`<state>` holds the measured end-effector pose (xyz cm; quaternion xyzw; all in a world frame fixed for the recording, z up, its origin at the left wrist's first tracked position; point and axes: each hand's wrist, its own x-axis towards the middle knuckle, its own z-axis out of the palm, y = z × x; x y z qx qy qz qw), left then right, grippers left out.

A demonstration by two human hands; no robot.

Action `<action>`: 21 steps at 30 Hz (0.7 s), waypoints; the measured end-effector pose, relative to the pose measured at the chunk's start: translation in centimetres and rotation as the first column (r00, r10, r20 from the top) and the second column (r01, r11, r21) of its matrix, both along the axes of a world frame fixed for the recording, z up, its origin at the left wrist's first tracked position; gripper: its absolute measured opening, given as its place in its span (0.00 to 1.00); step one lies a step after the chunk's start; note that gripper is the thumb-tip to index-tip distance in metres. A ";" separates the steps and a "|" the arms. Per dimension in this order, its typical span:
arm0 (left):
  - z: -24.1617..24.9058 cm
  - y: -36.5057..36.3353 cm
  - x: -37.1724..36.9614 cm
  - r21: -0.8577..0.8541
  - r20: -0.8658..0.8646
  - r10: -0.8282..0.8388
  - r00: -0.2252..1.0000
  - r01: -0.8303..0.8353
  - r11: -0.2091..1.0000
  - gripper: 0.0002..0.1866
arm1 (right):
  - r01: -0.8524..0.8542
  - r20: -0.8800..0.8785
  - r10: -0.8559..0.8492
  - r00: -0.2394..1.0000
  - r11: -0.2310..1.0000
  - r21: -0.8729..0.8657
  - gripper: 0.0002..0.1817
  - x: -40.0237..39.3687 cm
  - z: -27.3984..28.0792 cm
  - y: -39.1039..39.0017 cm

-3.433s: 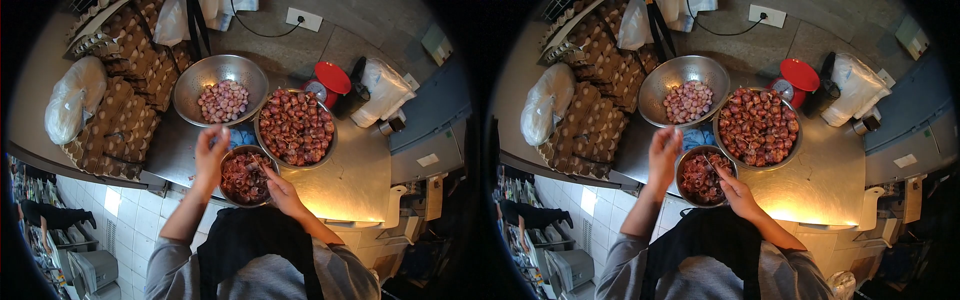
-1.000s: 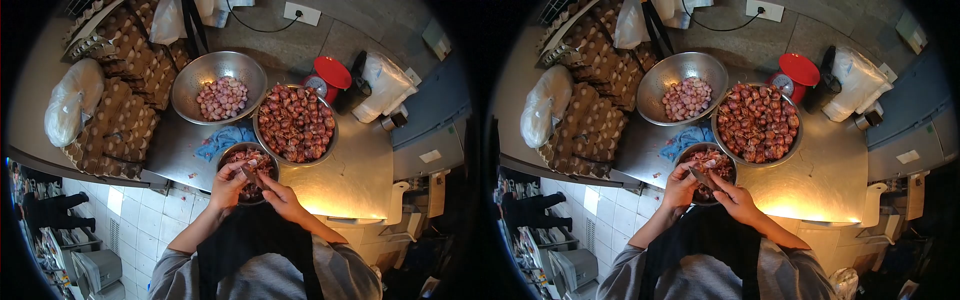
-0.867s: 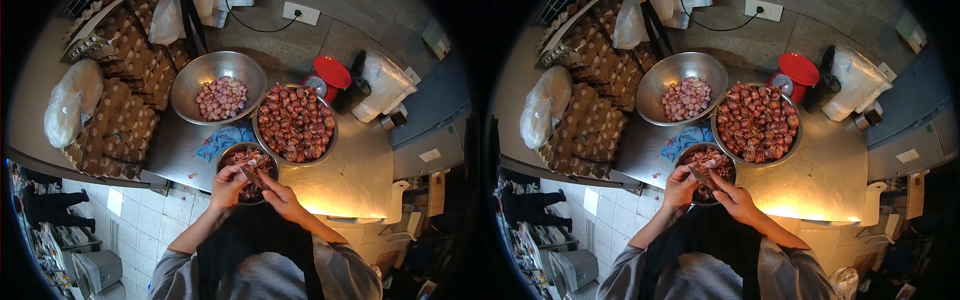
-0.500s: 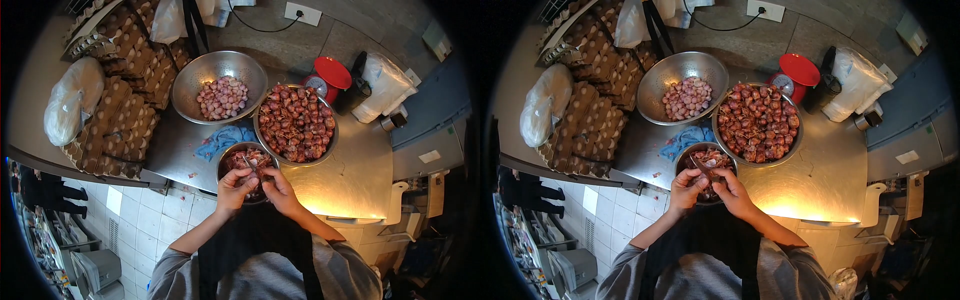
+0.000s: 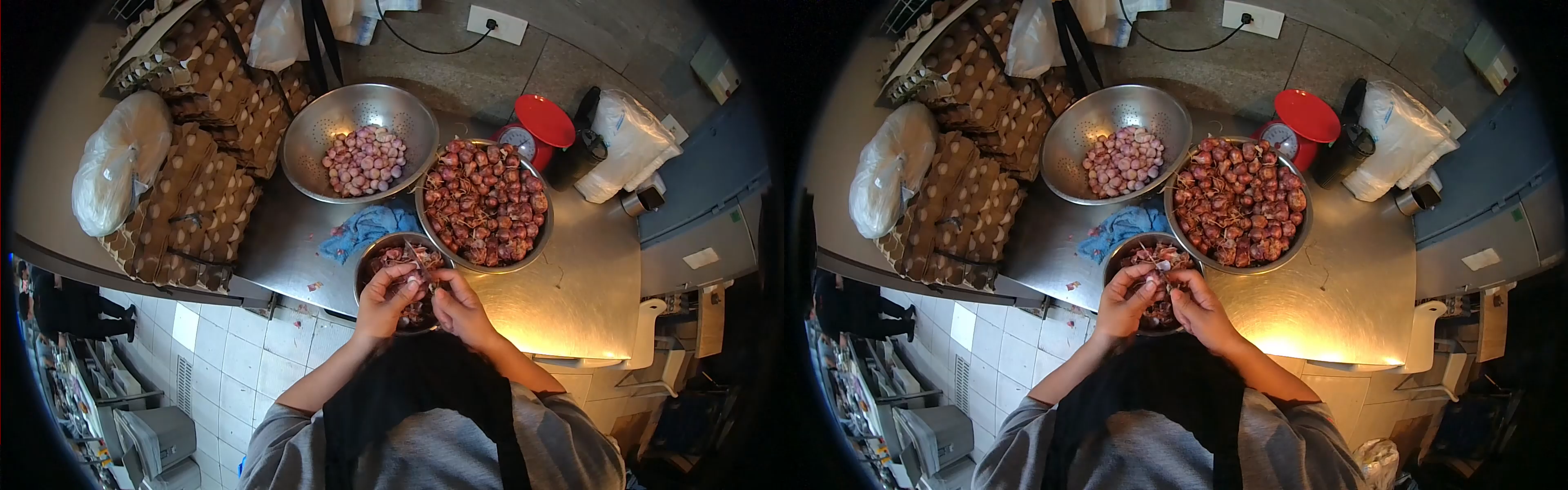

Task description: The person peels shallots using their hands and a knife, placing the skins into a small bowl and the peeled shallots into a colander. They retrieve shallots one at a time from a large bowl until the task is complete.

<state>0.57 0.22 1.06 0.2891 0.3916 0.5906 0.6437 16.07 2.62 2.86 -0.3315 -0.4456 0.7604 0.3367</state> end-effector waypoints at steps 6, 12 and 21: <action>2.3 -0.3 -0.1 -0.105 0.286 -0.023 0.958 0.055 0.993 0.15 | 0.104 0.031 -0.102 0.994 0.991 -0.081 0.19 1.1 -0.6 1.4; 1.9 0.1 -0.6 -0.209 0.343 0.022 0.939 0.054 0.976 0.14 | -0.080 0.096 0.074 0.993 0.995 0.060 0.27 1.6 -0.2 0.1; 1.4 0.0 0.4 -0.121 0.165 0.105 0.981 -0.085 0.989 0.09 | -0.095 0.108 0.084 0.991 0.990 0.100 0.25 0.9 -0.6 -1.3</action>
